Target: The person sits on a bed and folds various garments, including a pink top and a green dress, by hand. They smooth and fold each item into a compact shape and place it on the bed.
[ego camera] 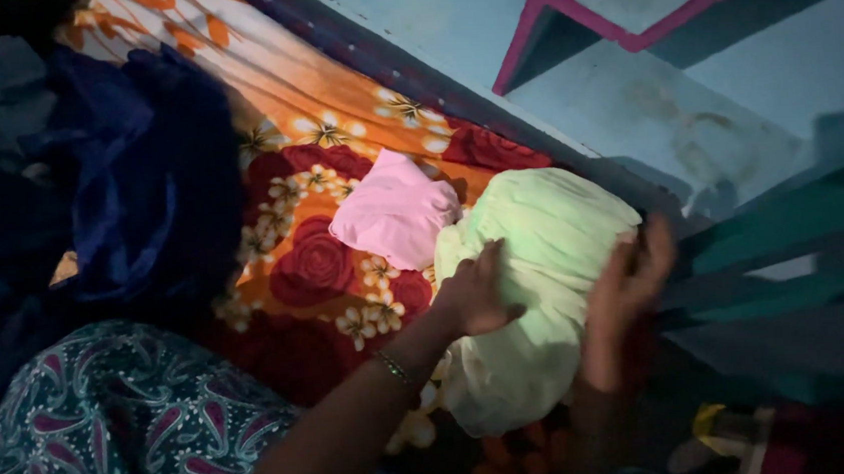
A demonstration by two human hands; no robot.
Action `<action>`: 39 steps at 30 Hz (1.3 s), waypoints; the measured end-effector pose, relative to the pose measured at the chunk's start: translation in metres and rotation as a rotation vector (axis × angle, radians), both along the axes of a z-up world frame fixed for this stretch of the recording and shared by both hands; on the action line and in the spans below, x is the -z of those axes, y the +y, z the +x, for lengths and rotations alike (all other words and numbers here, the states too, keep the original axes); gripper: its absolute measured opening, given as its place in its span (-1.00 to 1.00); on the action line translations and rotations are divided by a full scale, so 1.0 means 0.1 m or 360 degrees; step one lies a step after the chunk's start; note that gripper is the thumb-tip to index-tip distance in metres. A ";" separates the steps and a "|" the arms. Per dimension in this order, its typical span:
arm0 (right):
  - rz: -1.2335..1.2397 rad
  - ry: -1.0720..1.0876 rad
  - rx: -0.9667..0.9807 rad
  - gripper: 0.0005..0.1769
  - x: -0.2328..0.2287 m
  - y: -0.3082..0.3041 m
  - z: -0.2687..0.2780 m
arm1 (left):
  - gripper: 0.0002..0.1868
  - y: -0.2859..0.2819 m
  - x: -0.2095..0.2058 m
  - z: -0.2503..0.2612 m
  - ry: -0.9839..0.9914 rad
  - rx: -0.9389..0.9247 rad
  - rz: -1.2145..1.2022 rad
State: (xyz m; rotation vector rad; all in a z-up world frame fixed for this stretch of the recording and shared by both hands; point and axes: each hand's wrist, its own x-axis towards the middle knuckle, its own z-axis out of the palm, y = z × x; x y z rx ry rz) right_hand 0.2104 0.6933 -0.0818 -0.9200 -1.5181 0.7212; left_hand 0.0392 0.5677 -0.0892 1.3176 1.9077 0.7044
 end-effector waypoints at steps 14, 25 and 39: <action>0.0493 -0.1587 -0.0086 -0.34 0.38 -0.27 -0.63 | -0.02 -0.07 0.15 -0.27 0.0594 0.0029 -0.0017; 0.0475 -0.1619 -0.0039 -0.33 0.48 -0.19 -0.75 | -0.02 -0.20 -0.02 -0.52 0.0646 -0.0072 0.0046; 0.0621 -0.1068 -0.0482 -0.44 -0.28 -1.00 -1.41 | -0.07 -0.95 -0.29 -1.23 0.0721 -0.0230 0.0158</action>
